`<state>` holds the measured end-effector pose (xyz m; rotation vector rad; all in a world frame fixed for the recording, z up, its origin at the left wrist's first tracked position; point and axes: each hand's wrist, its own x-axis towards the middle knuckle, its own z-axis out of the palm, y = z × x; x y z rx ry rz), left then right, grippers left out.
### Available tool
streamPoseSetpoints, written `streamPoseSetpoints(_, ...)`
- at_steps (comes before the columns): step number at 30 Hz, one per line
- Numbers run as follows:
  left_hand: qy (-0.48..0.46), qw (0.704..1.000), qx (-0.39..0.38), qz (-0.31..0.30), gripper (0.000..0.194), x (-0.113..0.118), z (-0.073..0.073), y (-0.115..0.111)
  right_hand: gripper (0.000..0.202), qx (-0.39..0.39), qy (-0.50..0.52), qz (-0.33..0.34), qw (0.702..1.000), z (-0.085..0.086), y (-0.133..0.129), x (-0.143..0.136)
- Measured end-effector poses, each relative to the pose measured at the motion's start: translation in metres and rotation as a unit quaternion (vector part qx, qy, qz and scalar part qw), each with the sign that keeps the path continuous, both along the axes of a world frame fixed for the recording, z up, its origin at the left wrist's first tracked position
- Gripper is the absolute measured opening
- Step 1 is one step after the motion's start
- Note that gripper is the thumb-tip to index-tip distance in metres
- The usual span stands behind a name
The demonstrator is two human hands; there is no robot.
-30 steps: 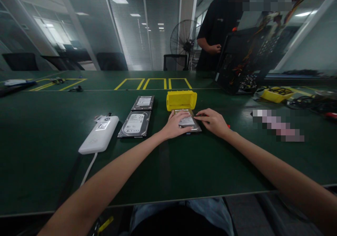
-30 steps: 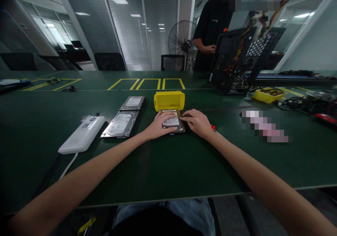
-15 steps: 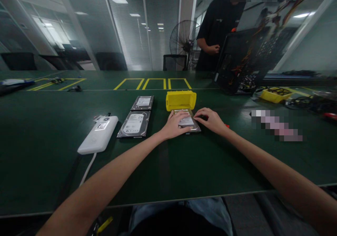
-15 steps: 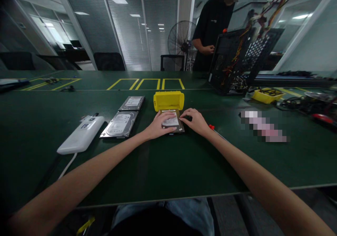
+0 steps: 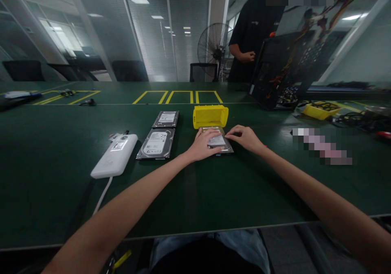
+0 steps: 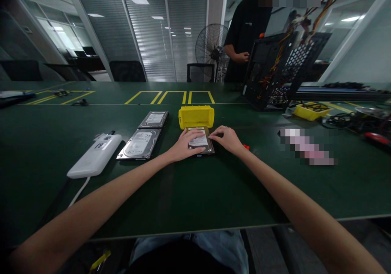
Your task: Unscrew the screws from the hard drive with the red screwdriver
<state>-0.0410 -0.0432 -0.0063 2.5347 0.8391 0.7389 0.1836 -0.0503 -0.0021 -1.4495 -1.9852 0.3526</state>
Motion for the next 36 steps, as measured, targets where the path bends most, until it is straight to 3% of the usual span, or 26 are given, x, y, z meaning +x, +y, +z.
streamPoseSetpoints(16,0.004,1.000,0.002,0.006,0.056,0.001,-0.001,0.001,0.017,0.029,-0.011,0.025,0.999,-0.001,-0.003,0.001)
streamPoseSetpoints(36,0.011,1.000,-0.012,0.009,0.055,0.000,0.003,-0.002,0.018,0.008,0.010,-0.005,1.000,0.004,-0.010,-0.005)
